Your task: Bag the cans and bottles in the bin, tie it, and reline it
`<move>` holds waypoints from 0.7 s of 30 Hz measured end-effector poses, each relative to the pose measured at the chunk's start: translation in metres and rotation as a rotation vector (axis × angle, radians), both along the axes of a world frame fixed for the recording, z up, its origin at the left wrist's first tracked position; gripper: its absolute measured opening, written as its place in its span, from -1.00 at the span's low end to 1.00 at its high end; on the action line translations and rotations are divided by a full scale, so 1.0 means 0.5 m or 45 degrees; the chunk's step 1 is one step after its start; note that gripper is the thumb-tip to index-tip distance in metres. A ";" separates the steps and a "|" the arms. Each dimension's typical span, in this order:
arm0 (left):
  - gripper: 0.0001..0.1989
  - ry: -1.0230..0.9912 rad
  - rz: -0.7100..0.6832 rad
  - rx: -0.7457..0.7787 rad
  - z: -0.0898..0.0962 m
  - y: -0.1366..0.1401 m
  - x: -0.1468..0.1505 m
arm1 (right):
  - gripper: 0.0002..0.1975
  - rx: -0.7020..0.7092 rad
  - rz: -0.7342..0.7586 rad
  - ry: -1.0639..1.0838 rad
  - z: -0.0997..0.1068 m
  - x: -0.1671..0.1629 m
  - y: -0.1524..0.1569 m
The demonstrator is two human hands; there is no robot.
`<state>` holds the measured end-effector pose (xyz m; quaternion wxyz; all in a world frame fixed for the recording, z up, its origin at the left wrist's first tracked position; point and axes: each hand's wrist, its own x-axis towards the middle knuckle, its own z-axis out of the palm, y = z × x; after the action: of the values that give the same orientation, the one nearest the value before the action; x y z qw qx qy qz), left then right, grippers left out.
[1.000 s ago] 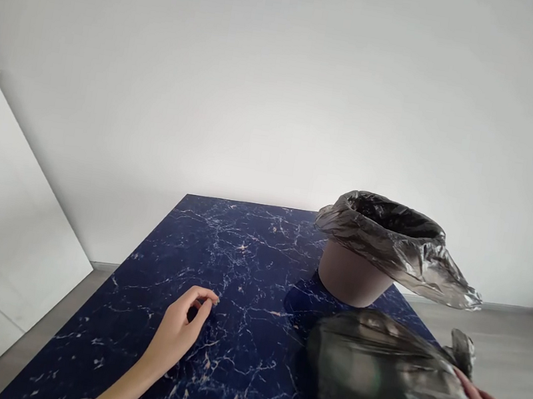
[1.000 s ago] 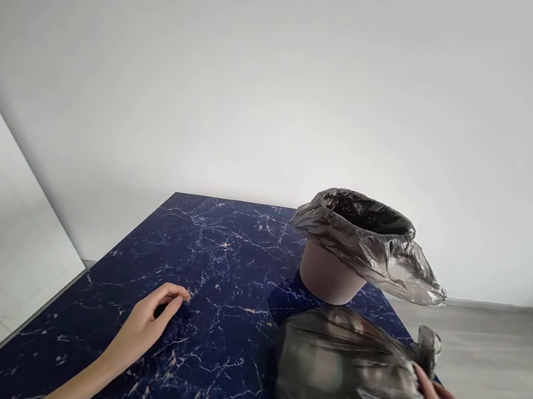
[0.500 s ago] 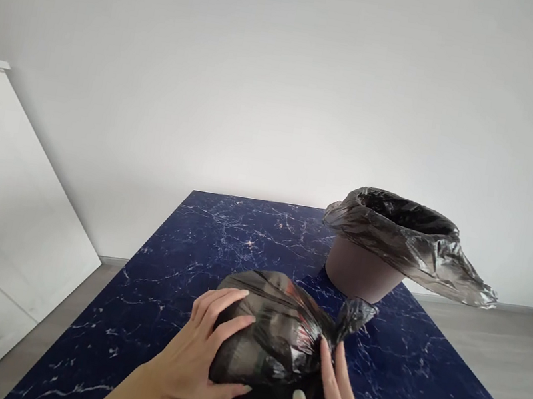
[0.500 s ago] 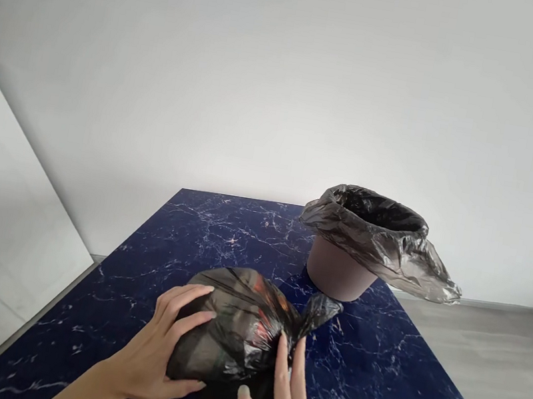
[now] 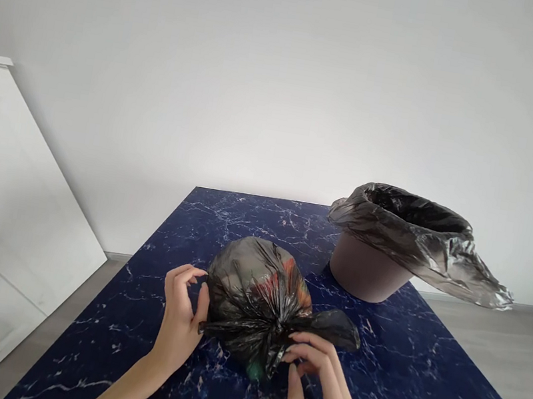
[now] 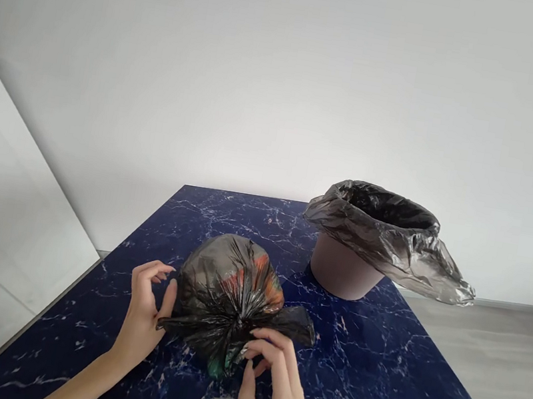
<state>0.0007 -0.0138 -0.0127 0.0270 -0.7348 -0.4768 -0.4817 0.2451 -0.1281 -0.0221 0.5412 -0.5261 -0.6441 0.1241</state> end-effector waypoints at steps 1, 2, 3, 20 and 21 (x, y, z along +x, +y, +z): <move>-0.86 -0.028 -0.032 -0.030 0.002 -0.002 0.001 | -0.87 0.019 0.055 -0.005 0.004 0.011 0.015; -0.88 -0.041 -0.076 -0.065 0.005 -0.005 0.003 | -0.87 0.007 0.103 -0.010 0.007 0.018 0.029; -0.87 -0.043 -0.126 -0.106 0.007 -0.008 0.005 | -0.86 -0.016 0.154 -0.019 0.010 0.022 0.041; -0.67 -0.132 -0.166 -0.004 0.009 0.003 0.016 | -0.42 -0.098 0.483 -0.097 -0.044 0.020 0.043; -0.66 -0.139 -0.137 0.092 0.010 0.001 0.017 | -0.51 -0.067 0.360 -0.078 -0.047 0.024 0.034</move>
<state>0.0091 -0.0132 -0.0074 0.0017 -0.7304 -0.4198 -0.5388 0.2572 -0.1110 -0.0454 0.4845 -0.4478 -0.7245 0.1996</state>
